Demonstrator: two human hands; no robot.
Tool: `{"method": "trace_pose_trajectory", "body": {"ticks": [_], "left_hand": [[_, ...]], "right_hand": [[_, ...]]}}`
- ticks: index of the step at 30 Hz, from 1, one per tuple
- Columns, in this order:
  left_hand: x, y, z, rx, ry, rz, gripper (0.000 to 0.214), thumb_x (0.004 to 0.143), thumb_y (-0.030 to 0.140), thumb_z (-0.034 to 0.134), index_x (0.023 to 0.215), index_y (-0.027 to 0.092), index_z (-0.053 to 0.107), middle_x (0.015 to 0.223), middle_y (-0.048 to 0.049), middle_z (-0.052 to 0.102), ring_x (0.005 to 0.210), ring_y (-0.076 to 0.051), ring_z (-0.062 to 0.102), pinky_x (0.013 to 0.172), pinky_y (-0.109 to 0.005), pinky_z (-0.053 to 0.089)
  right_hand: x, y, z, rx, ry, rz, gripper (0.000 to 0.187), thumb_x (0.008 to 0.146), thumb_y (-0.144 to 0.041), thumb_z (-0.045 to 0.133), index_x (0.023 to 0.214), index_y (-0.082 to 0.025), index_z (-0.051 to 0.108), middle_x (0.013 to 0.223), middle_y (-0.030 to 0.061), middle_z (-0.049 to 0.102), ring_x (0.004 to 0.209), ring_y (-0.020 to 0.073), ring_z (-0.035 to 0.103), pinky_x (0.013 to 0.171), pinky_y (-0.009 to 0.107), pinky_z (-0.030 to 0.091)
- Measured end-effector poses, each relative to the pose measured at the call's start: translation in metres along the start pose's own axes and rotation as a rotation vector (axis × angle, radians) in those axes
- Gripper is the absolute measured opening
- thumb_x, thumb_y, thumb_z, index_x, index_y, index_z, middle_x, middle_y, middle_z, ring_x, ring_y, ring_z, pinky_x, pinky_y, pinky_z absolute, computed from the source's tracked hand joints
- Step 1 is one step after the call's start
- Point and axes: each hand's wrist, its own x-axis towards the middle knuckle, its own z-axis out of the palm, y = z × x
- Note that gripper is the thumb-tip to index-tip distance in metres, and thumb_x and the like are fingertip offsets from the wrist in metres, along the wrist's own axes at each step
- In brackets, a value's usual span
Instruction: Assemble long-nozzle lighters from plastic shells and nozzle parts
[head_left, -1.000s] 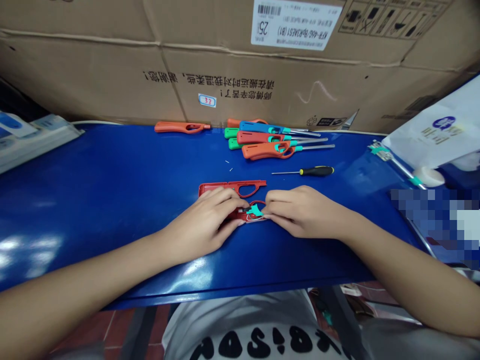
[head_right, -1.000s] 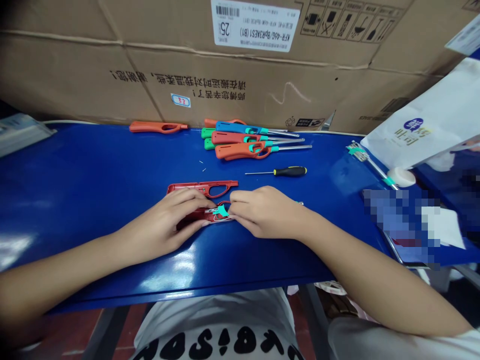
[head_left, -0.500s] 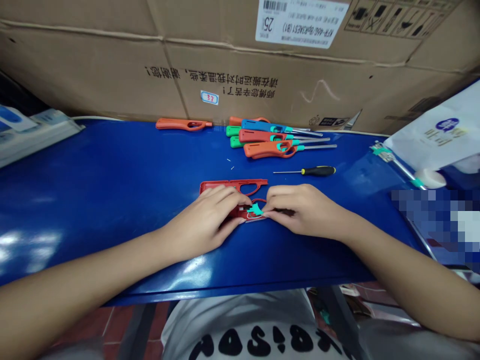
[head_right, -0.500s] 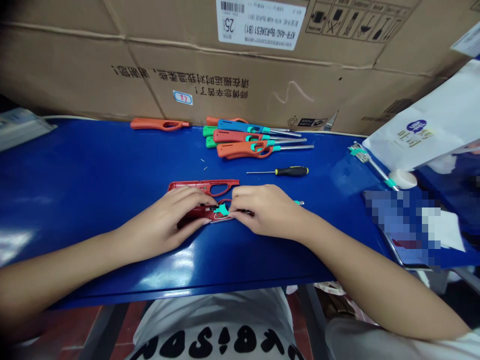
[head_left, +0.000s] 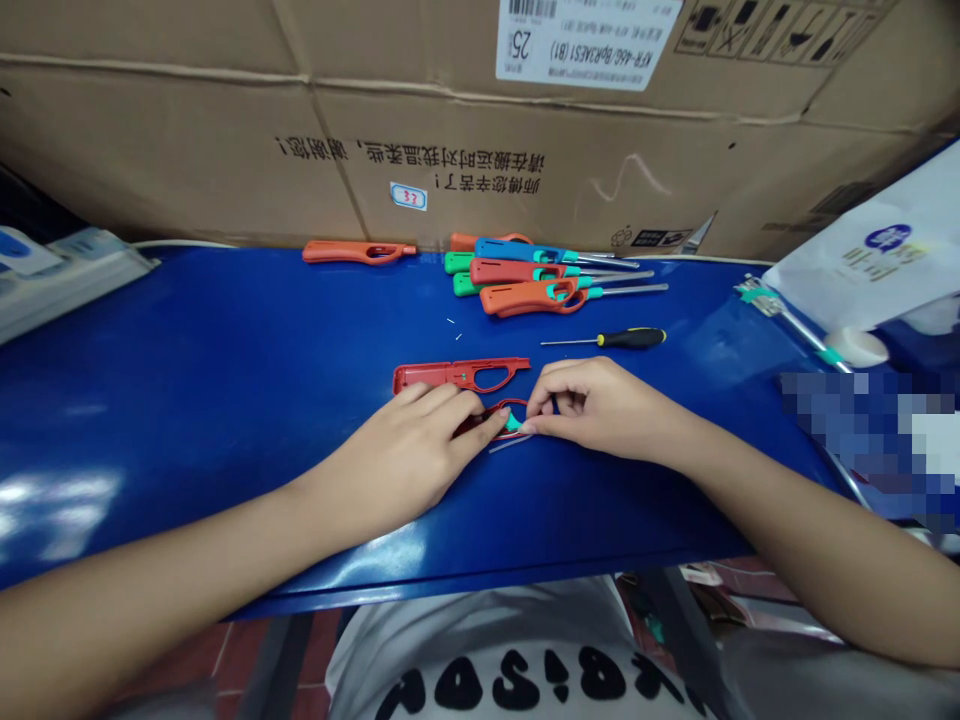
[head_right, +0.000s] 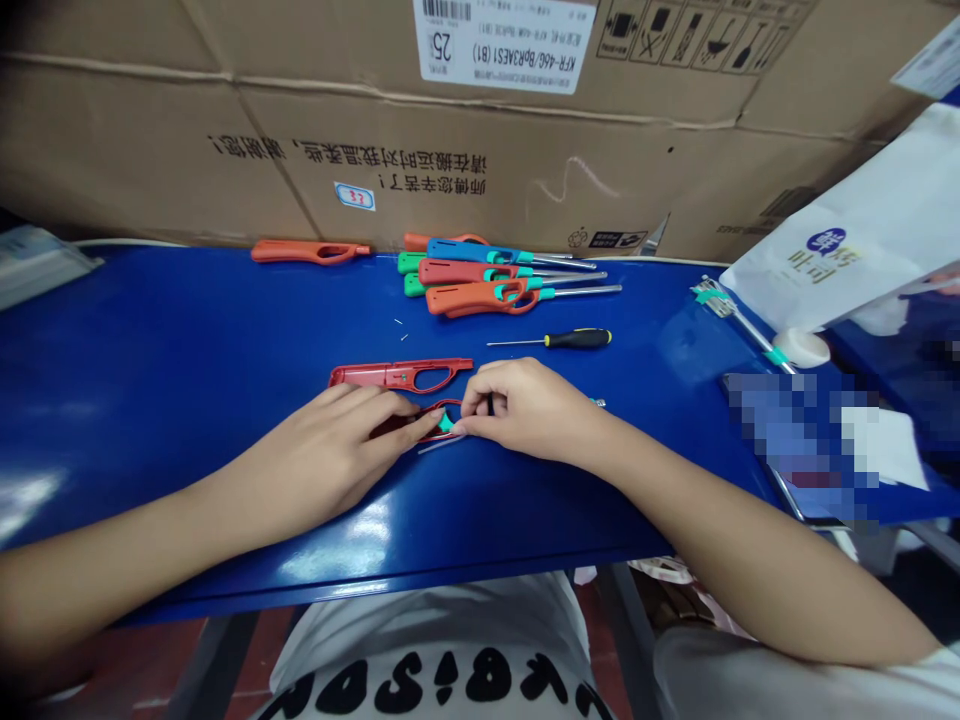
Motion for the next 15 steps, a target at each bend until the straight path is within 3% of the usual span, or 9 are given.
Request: {"method": "trace_pose_trajectory", "body": {"ticks": [4,9,15], "left_hand": [[-0.003,0.002,0.001,0.069,0.000,0.018,0.038,0.104,0.019,0.048,0.141,0.016,0.057,0.107,-0.0120,0.066,0.097,-0.027,0.060,0.079,-0.038,0.048],[-0.003,0.005,-0.001,0.078,0.003,0.012,0.039,0.103,0.016,0.049,0.140,0.015,0.058,0.109,-0.0132,0.066,0.098,-0.028,0.061,0.081,-0.041,0.052],[-0.003,0.005,0.000,0.033,0.023,-0.004,0.039,0.102,0.016,0.051,0.141,0.015,0.057,0.109,-0.0127,0.067,0.097,-0.027,0.062,0.082,-0.041,0.056]], "right_hand": [[-0.006,-0.004,-0.011,-0.016,-0.094,-0.069,0.007,0.088,-0.022,0.069,0.091,-0.017,0.073,0.081,-0.0001,0.063,0.064,0.0092,0.052,0.059,0.022,0.043],[-0.013,-0.008,-0.022,-0.151,-0.179,-0.254,0.016,0.089,-0.008,0.062,0.097,-0.018,0.071,0.096,0.0034,0.065,0.076,0.0115,0.060,0.069,0.024,0.048],[-0.014,-0.008,-0.023,-0.245,-0.188,-0.326,0.017,0.094,-0.012,0.059,0.101,-0.018,0.073,0.099,0.0053,0.068,0.084,0.0149,0.064,0.075,0.027,0.049]]}}
